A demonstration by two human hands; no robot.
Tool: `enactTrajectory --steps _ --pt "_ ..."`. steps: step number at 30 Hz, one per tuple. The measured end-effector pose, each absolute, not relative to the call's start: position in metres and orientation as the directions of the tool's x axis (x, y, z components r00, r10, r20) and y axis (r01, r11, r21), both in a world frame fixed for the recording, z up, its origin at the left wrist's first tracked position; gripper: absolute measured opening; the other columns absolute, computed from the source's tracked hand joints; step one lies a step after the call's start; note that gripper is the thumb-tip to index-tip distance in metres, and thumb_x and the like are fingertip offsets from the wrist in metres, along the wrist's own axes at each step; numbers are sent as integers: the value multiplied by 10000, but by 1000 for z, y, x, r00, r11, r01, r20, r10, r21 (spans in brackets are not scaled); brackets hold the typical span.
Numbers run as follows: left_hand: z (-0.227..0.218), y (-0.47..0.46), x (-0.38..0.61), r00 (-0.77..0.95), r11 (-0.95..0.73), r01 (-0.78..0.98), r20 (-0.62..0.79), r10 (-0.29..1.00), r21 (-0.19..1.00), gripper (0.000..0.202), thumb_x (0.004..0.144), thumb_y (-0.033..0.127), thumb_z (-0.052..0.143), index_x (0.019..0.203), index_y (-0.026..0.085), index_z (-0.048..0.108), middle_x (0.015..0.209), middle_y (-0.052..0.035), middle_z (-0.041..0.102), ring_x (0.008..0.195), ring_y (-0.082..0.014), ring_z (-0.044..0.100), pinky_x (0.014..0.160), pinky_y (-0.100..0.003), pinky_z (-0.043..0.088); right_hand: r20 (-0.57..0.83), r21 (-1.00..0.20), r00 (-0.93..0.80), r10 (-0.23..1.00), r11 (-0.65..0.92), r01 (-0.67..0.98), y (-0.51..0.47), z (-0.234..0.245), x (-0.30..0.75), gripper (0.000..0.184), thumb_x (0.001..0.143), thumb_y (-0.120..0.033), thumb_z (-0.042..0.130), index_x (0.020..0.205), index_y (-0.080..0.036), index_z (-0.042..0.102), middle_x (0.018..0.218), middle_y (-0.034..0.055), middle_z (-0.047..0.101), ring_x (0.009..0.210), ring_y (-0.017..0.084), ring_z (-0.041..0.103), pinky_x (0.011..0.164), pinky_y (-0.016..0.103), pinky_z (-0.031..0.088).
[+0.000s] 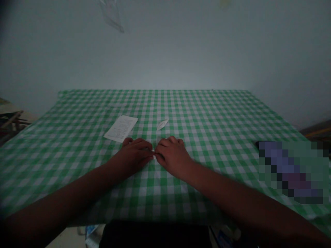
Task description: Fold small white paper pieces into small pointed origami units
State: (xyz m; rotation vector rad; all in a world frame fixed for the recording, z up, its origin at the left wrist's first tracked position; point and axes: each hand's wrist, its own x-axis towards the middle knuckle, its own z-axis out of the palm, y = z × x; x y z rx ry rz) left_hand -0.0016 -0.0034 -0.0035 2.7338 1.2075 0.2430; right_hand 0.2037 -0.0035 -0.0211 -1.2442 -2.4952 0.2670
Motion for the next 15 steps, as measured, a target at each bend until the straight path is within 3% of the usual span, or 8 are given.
enactTrajectory --steps 5,9,15 --pt "-8 -2 -2 647 -662 720 144 748 208 115 930 256 611 925 260 726 1055 -7 702 1025 -209 571 814 -386 249 210 -299 -557 804 595 746 -4 -21 203 133 891 -338 654 968 -230 666 1028 30 655 999 244 480 792 370 302" --pt "-3 1 -3 652 -650 705 101 751 284 122 923 237 606 982 255 711 1086 -10 709 1040 -209 587 817 -384 251 199 -385 -594 779 620 684 2 -19 211 161 901 -373 645 992 -247 688 1033 24 663 1002 237 504 840 384 324" --pt "-5 5 -6 695 -676 648 91 714 351 173 929 187 560 1040 233 685 1174 -17 702 1092 -204 593 874 -392 248 239 -412 -588 773 629 659 8 -23 214 72 891 -226 622 870 -207 688 931 27 675 944 209 550 827 367 356"
